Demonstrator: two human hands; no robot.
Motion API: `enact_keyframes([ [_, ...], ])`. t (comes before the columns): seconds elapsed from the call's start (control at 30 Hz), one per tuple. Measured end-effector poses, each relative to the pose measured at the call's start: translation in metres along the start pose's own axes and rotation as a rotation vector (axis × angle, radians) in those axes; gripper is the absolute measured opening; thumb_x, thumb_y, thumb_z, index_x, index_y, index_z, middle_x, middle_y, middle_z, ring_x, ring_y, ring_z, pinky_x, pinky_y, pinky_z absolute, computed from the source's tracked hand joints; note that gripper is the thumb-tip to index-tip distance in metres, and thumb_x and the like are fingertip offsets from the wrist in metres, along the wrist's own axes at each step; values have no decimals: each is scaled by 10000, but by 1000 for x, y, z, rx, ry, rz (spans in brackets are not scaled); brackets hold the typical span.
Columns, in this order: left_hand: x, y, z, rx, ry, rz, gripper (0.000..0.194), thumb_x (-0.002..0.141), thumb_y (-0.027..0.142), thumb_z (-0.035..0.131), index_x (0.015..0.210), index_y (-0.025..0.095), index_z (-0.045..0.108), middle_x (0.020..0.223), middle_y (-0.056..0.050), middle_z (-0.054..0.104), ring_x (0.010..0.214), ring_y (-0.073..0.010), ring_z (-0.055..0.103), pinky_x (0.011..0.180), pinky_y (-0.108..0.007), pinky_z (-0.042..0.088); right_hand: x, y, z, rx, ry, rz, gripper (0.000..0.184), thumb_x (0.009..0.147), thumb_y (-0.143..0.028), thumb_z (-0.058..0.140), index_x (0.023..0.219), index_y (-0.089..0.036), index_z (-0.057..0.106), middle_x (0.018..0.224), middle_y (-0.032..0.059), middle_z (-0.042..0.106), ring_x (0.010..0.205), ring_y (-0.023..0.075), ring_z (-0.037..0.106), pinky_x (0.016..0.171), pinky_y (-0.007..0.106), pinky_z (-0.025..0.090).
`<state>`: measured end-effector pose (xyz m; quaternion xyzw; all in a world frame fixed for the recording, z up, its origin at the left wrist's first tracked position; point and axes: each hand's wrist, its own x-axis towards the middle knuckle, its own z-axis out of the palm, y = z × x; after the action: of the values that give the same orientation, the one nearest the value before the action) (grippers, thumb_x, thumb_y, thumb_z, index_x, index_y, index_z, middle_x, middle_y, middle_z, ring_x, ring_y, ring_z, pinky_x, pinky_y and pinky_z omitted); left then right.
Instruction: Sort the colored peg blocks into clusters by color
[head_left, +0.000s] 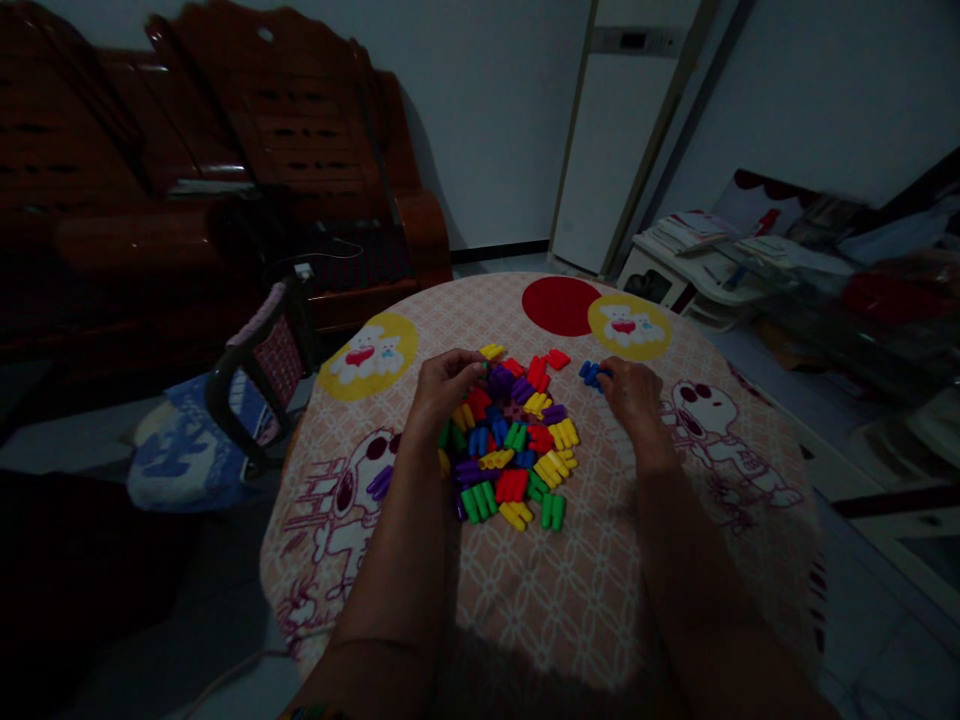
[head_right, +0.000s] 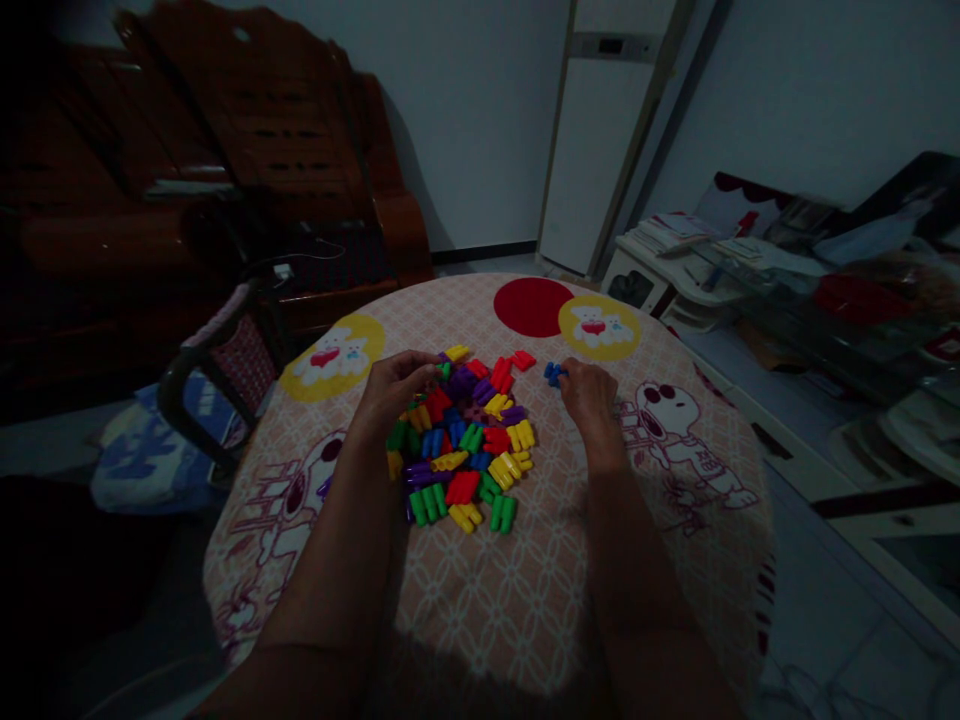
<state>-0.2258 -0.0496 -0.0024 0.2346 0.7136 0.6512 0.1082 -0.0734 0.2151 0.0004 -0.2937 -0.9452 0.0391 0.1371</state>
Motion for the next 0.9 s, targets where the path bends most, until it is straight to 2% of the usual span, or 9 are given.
enact_keyframes([
  [0.13,-1,1,-13,19,57,-11,393,693,438,745,941,133,747,766,-55,732,636,-151,631,623,-269,516,-4,-14,-9,78,60,12,240,932,-302,603,1110,-217,739,966,138,765,894,275,696,769,346,444],
  [0.23,-2,-1,-22,83,45,-24,407,682,441,759,945,130,744,787,-64,736,670,-173,651,628,-279,524,-12,-40,-17,226,61,-137,229,952,-297,564,1072,-216,742,981,110,766,900,247,694,791,325,448],
  [0.37,0,-7,-24,264,-100,26,394,688,413,749,984,153,754,939,-97,752,877,-251,697,776,-359,565,-33,-82,-5,402,-164,-500,174,947,-266,590,996,-209,746,1015,79,758,932,212,686,834,301,466],
  [0.47,3,-10,-18,481,-206,148,480,629,367,800,1077,198,757,1239,-116,695,1206,-325,615,1042,-448,493,-50,-101,15,429,-279,-648,254,900,-265,686,1145,-201,710,1198,105,711,1115,235,644,968,347,458],
  [0.53,4,-13,-15,605,-269,187,569,610,315,805,1164,205,733,1365,-119,629,1320,-341,538,1145,-469,411,-58,-107,26,403,-300,-669,384,874,-236,713,1251,-183,660,1290,137,661,1223,260,589,1045,400,426],
  [0.63,4,-15,-17,699,-320,179,602,663,262,724,1260,194,680,1400,-115,599,1334,-322,530,1162,-460,402,-62,-109,29,398,-320,-674,437,878,-179,680,1309,-155,616,1308,147,641,1250,254,568,1065,397,412],
  [0.7,3,-16,-22,707,-324,171,611,681,232,663,1291,196,658,1398,-101,598,1318,-299,548,1151,-436,422,-61,-111,26,390,-335,-670,407,891,-166,653,1295,-150,617,1266,133,661,1203,241,591,1035,369,427],
  [0.8,1,-14,-27,693,-320,167,650,655,184,596,1303,198,647,1392,-86,606,1300,-282,568,1139,-415,440,-60,-117,22,308,-328,-642,298,954,-245,593,1230,-144,643,1150,123,687,1089,245,620,968,368,450],
  [0.9,1,-12,-26,692,-332,188,664,642,171,561,1299,199,651,1391,-79,618,1300,-275,570,1147,-412,430,-62,-126,22,215,-263,-641,296,999,-288,517,1225,-142,639,1221,146,645,1113,262,582,968,383,439],
])
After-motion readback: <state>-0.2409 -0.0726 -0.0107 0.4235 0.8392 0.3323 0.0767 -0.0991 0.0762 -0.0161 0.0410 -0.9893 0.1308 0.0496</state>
